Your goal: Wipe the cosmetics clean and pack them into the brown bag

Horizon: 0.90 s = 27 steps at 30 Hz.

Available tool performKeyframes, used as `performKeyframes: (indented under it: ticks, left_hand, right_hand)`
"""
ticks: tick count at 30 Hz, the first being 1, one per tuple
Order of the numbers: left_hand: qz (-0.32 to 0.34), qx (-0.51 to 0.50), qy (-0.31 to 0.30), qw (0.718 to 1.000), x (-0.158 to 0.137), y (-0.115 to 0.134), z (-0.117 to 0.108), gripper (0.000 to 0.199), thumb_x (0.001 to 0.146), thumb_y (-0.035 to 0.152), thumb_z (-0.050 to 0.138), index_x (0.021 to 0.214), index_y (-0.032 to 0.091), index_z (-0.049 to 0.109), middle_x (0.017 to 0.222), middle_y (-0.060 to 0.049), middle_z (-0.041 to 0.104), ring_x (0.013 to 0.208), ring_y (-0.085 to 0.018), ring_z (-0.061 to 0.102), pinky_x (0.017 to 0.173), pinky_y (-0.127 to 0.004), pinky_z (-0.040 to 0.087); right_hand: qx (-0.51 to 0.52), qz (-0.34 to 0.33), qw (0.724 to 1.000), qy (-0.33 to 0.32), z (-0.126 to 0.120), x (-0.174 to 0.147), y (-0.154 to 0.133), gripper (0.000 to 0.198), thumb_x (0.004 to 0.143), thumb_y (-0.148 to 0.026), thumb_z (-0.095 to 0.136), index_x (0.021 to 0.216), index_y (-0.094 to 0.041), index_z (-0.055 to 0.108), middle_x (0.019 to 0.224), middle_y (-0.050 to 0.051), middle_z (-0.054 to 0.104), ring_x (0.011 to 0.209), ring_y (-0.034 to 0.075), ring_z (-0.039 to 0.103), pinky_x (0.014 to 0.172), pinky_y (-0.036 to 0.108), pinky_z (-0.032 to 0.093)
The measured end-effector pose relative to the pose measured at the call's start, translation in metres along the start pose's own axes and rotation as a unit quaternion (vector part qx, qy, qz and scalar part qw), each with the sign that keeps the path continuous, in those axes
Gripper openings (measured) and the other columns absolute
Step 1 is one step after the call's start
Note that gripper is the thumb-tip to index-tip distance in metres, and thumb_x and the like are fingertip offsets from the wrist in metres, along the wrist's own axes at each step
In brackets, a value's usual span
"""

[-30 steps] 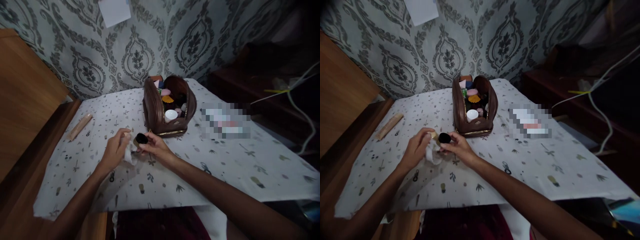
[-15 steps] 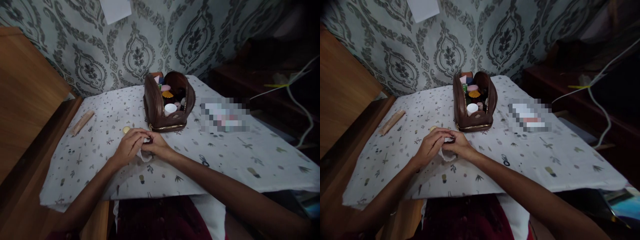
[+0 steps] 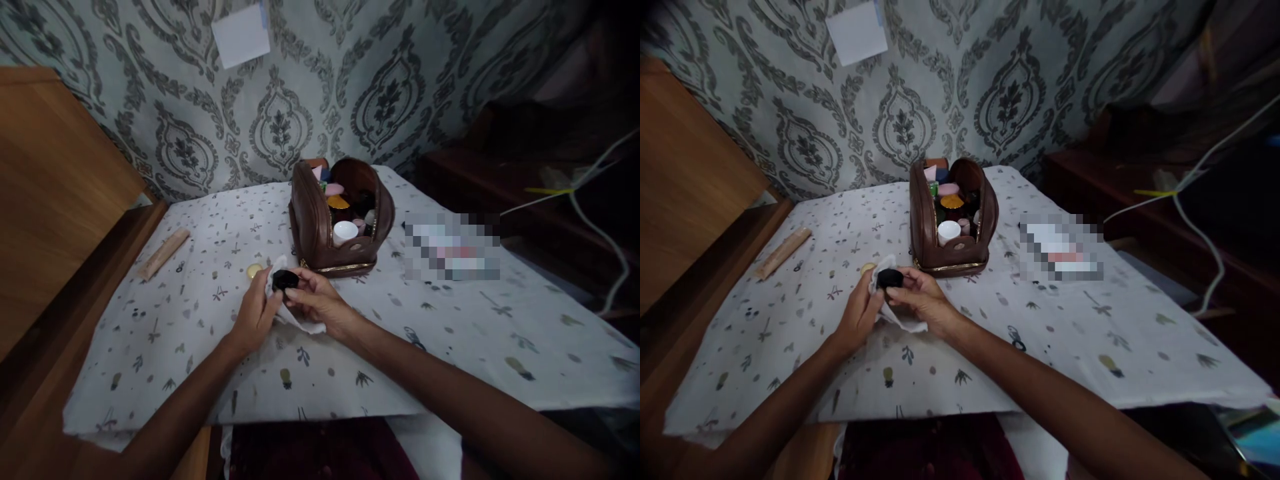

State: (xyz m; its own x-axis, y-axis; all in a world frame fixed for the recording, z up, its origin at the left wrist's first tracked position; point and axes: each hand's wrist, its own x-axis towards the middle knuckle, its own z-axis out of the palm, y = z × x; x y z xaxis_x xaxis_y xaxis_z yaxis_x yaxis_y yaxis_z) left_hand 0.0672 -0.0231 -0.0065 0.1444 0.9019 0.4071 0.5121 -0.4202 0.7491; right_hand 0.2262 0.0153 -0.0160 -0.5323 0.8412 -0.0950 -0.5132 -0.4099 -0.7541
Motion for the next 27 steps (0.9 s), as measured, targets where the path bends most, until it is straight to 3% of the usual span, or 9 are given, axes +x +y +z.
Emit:
performKeyframes:
  ticks: [8,14,18,23,27]
  left_hand:
    - [0.052,0.123,-0.019,0.991,-0.004,-0.016,-0.001,0.068,0.091,0.052,0.060,0.146,0.020,0.035,0.128,-0.014,0.057,0.119,-0.029,0.058,0.098,-0.042,0.049]
    - [0.069,0.145,-0.033,0.986,-0.002,-0.015,-0.010,0.052,0.093,0.055,0.056,0.131,0.020,0.052,0.115,-0.011,0.067,0.105,-0.026,0.067,0.088,-0.036,0.056]
    - [0.089,0.139,-0.031,0.986,-0.002,-0.014,-0.015,0.050,0.094,0.056,0.054,0.129,0.020,0.054,0.117,-0.012,0.070,0.107,-0.025,0.068,0.091,-0.036,0.056]
    - [0.050,0.119,-0.075,0.989,-0.002,-0.010,-0.019,0.057,0.095,0.056,0.051,0.138,0.020,0.048,0.127,-0.014,0.067,0.114,-0.027,0.066,0.096,-0.040,0.054]
    - [-0.007,0.089,-0.083,0.993,-0.002,-0.005,-0.021,0.058,0.096,0.051,0.049,0.144,0.018,0.041,0.117,-0.011,0.070,0.102,-0.025,0.068,0.088,-0.036,0.054]
  right_hand:
    - [0.019,0.021,1.000,-0.009,-0.002,-0.003,0.000,0.042,0.063,-0.034,0.092,0.092,-0.020,0.064,0.089,0.000,0.073,0.080,0.012,0.069,0.074,0.023,0.053]
    - [-0.036,0.029,0.998,-0.032,-0.001,-0.004,0.001,0.037,0.067,-0.038,0.088,0.092,-0.019,0.070,0.088,-0.001,0.068,0.073,0.009,0.060,0.063,0.020,0.047]
    - [-0.030,0.036,0.998,-0.046,-0.003,-0.003,0.000,0.039,0.068,-0.044,0.087,0.093,-0.018,0.072,0.086,0.000,0.067,0.072,0.009,0.059,0.064,0.020,0.046]
    - [-0.013,0.039,0.998,-0.057,-0.006,-0.002,0.000,0.039,0.065,-0.037,0.090,0.098,-0.021,0.075,0.092,0.001,0.070,0.071,0.008,0.058,0.060,0.019,0.045]
    - [0.029,0.069,0.995,-0.066,-0.004,-0.002,-0.001,0.047,0.064,-0.035,0.092,0.106,-0.023,0.076,0.101,0.003,0.072,0.075,0.009,0.061,0.062,0.019,0.048]
